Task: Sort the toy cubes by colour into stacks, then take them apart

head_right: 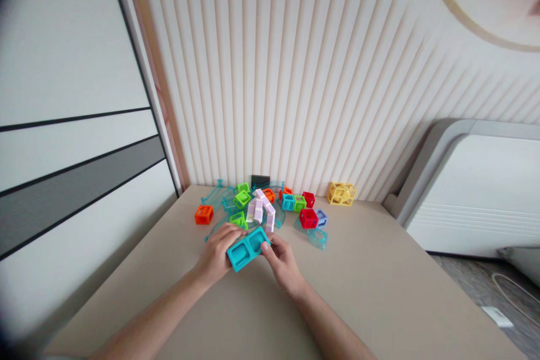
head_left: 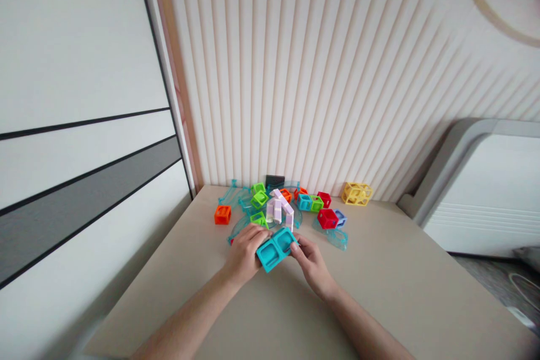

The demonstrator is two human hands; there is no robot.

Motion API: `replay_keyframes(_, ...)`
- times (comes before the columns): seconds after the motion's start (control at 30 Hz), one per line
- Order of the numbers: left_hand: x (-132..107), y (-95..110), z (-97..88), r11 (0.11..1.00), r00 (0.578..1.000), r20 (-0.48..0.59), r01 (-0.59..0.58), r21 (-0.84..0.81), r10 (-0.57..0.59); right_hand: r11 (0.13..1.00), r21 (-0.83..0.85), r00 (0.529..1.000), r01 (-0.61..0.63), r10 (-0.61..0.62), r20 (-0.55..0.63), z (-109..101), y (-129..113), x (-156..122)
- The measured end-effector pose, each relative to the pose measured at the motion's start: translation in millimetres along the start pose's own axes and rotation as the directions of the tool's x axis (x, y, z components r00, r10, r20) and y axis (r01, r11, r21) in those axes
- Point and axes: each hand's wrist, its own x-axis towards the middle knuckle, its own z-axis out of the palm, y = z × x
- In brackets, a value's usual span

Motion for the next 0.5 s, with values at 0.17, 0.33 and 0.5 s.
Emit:
replay_keyframes(0.17,0.3,-0.3,1.7,0.998,0.997,-0.029,-0.066,0.024,0.067,0.997,-0.075,0.997,0.033,-0.027,0.078,-0.2,-2.2,-0.3)
replay_keyframes(0.33,0.4,-0.4,1.6,0.994,0.994,-0.031,-0.102,0.042,0.103,0.990,-0.125,0.995,0.061,-0.050,0.089,-0.1,-3.0,0.8)
replay_keyframes(0.5,1.2,2.4,0.3,0.978,0.983,-0.036,-0.175,0.113,0.180,0.995,-0.100,0.997,0.019,-0.011,0.078,-0.6,-4.5,0.0)
